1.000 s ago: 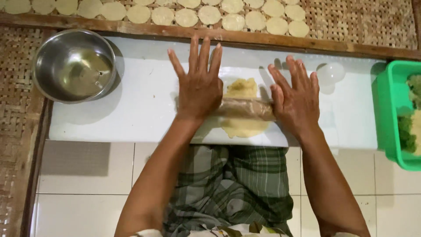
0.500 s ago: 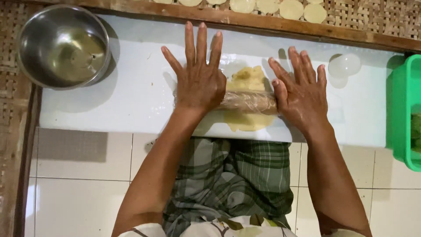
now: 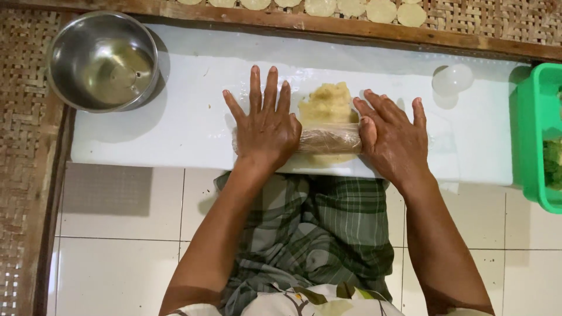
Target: Flattening dough with a rolling pin, cutting out small circular pieces with a cap, and placing them onto a large tray for drying.
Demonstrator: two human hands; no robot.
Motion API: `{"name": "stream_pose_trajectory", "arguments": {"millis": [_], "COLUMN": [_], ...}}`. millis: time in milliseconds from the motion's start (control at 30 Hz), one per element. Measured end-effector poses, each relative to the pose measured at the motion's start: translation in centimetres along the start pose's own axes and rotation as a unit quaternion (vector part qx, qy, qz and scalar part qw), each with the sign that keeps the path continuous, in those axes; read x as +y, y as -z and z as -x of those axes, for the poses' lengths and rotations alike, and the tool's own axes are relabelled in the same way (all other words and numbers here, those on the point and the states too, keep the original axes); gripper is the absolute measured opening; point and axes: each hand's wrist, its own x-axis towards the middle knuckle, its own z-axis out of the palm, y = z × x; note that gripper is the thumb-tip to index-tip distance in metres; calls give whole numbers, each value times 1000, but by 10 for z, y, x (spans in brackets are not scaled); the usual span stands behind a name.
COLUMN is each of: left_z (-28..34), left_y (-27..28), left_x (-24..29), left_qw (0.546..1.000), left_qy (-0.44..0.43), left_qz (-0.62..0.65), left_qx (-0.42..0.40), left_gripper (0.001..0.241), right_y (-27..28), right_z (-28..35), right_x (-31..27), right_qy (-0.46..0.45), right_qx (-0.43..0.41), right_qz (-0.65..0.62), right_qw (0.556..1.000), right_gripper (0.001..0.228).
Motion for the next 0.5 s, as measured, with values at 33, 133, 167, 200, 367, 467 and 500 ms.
{"name": "stream_pose_trajectory", "arguments": {"millis": [33, 133, 167, 200, 367, 467, 500], "left_z": [3, 12, 16, 18, 33, 29, 27], "left_y": [0, 1, 2, 3, 1, -4, -6], "left_x": [1, 5, 6, 7, 11, 5, 3], "left_qw": [1000, 1000, 1000, 999, 997, 996, 996], "left_qy": [-2, -1, -1, -1, -18, -33, -39], "left_qz": [0, -9, -21, -32, -53, -47, -37], "left_qx": [0, 9, 13, 16, 51, 68, 66], "left_gripper": [64, 62, 62, 63, 61, 62, 62], "right_y": [0, -2, -2, -3, -7, -6, -5], "right_z": [3, 12, 16, 19, 40, 39, 38], "right_x": [0, 0, 0, 0, -5, 1, 4], "right_qy": [-1, -5, -4, -2, 14, 33, 43], "right_qx": [1, 7, 12, 18, 58, 64, 50], "right_qz": [0, -9, -10, -11, -2, -9, -14], "right_qw": [1000, 1000, 1000, 1000, 998, 997, 998], "right_gripper": [48, 47, 47, 46, 47, 52, 57]}}
